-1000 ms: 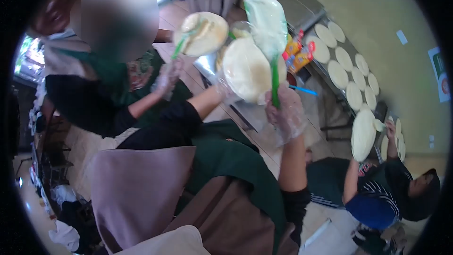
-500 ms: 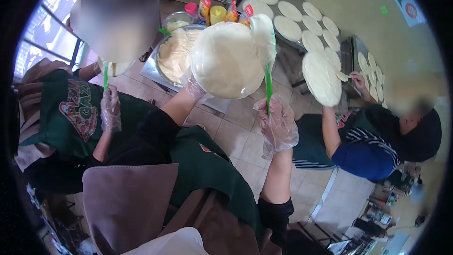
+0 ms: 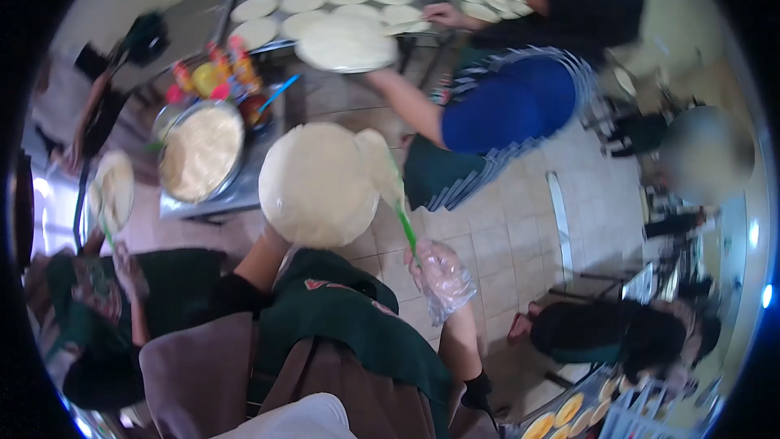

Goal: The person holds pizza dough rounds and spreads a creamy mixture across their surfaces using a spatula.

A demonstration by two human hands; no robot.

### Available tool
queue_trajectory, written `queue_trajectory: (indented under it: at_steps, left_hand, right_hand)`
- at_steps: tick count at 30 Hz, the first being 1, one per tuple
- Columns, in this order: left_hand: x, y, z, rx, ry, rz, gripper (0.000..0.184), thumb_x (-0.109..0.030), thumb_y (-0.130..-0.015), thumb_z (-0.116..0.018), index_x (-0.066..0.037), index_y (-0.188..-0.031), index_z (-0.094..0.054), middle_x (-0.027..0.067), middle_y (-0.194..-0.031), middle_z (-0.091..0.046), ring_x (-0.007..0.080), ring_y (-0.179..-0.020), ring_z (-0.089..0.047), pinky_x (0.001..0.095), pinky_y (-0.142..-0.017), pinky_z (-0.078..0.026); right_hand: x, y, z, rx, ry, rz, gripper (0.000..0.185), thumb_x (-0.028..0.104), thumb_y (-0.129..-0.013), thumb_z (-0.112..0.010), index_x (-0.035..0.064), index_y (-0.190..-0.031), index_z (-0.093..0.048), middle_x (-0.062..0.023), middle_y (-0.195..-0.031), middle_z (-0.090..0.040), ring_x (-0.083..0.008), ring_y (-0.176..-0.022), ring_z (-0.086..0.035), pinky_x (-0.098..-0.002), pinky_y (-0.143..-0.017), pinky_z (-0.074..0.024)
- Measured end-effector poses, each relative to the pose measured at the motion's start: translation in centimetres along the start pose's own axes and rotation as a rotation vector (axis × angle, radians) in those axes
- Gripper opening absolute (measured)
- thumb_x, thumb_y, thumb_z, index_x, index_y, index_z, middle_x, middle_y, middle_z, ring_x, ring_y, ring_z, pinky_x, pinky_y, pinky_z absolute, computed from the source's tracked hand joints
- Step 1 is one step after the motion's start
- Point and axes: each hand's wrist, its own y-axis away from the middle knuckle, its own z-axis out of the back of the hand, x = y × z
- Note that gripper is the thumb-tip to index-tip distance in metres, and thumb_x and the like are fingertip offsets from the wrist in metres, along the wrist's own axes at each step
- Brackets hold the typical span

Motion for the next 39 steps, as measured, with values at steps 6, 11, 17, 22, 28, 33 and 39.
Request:
queue_trajectory:
  at_steps: [6,11,17,22,28,33,39]
  left_hand:
    - [9.3,-1.5,-4.5,-0.063,0.447,0.460,0.061,-0.051,-0.093,-0.034,-0.017,-0.143,-0.024,0.0094,-0.146,-0.030,0.0296,-0.131,-0.034,0.0519,-0.103,-0.035]
    - [20.5,-4.4,-6.6,0.211,0.726,0.846,0.063,-0.053,-0.093,-0.031,-0.019,-0.144,-0.021,0.0073,-0.148,-0.025,0.0292,-0.132,-0.031,0.0516,-0.105,-0.031]
    - [29.9,-10.7,-16.1,0.276,0.635,1.119,0.061,-0.050,-0.093,-0.033,-0.017,-0.143,-0.024,0.0095,-0.144,-0.032,0.0282,-0.129,-0.037,0.0498,-0.104,-0.034]
    - [35.4,-15.6,-21.3,0.276,0.608,1.239,0.061,-0.052,-0.093,-0.033,-0.017,-0.142,-0.027,0.0092,-0.143,-0.035,0.0275,-0.128,-0.039,0.0489,-0.103,-0.035]
    - [40.2,-22.6,-24.2,0.553,0.529,1.150,0.057,-0.046,-0.094,-0.035,-0.015,-0.142,-0.025,0.0098,-0.143,-0.034,0.0256,-0.126,-0.041,0.0458,-0.102,-0.039]
    - [43.4,-27.4,-24.5,0.582,0.514,1.175,0.058,-0.046,-0.094,-0.035,-0.014,-0.141,-0.026,0.0111,-0.142,-0.036,0.0270,-0.125,-0.042,0.0471,-0.102,-0.038]
    - [47.8,-32.0,-24.3,0.458,0.505,1.160,0.058,-0.047,-0.094,-0.035,-0.013,-0.141,-0.028,0.0127,-0.140,-0.037,0.0288,-0.124,-0.043,0.0487,-0.102,-0.038]
  right_hand:
    - [-2.4,8.4,8.2,-0.340,-0.032,-0.135,0.036,0.036,-0.095,-0.046,0.0063,-0.080,-0.060,0.0028,-0.056,-0.045,-0.0044,-0.048,-0.041,-0.0193,-0.042,-0.0287]
    - [-2.1,14.0,14.0,-0.766,0.187,-0.067,0.037,0.038,-0.093,-0.047,0.0061,-0.077,-0.058,-0.0002,-0.063,-0.049,-0.0081,-0.055,-0.044,-0.0221,-0.049,-0.0326]
    - [-2.0,17.5,22.4,-1.021,0.362,-0.264,0.037,0.031,-0.096,-0.044,0.0039,-0.075,-0.058,0.0023,-0.062,-0.046,-0.0068,-0.055,-0.038,-0.0227,-0.050,-0.0301]
    - [-1.3,16.3,27.9,-1.089,0.527,-0.391,0.044,0.034,-0.097,-0.042,0.0041,-0.069,-0.058,0.0012,-0.059,-0.045,-0.0077,-0.055,-0.039,-0.0242,-0.051,-0.0319]
    - [1.0,11.4,33.5,-1.115,0.744,-0.595,0.046,0.037,-0.096,-0.042,0.0036,-0.070,-0.059,-0.0057,-0.056,-0.046,-0.0147,-0.055,-0.043,-0.0304,-0.054,-0.0360]
    - [0.1,7.2,38.0,-1.013,0.817,-0.492,0.036,0.033,-0.093,-0.047,0.0025,-0.081,-0.061,-0.0216,-0.073,-0.060,-0.0371,-0.067,-0.058,-0.0429,-0.065,-0.0450]
    - [2.5,1.9,41.7,-0.678,0.930,-0.440,0.033,0.028,-0.093,-0.050,-0.0004,-0.080,-0.061,-0.0099,-0.057,-0.053,-0.0229,-0.052,-0.051,-0.0339,-0.055,-0.0429]
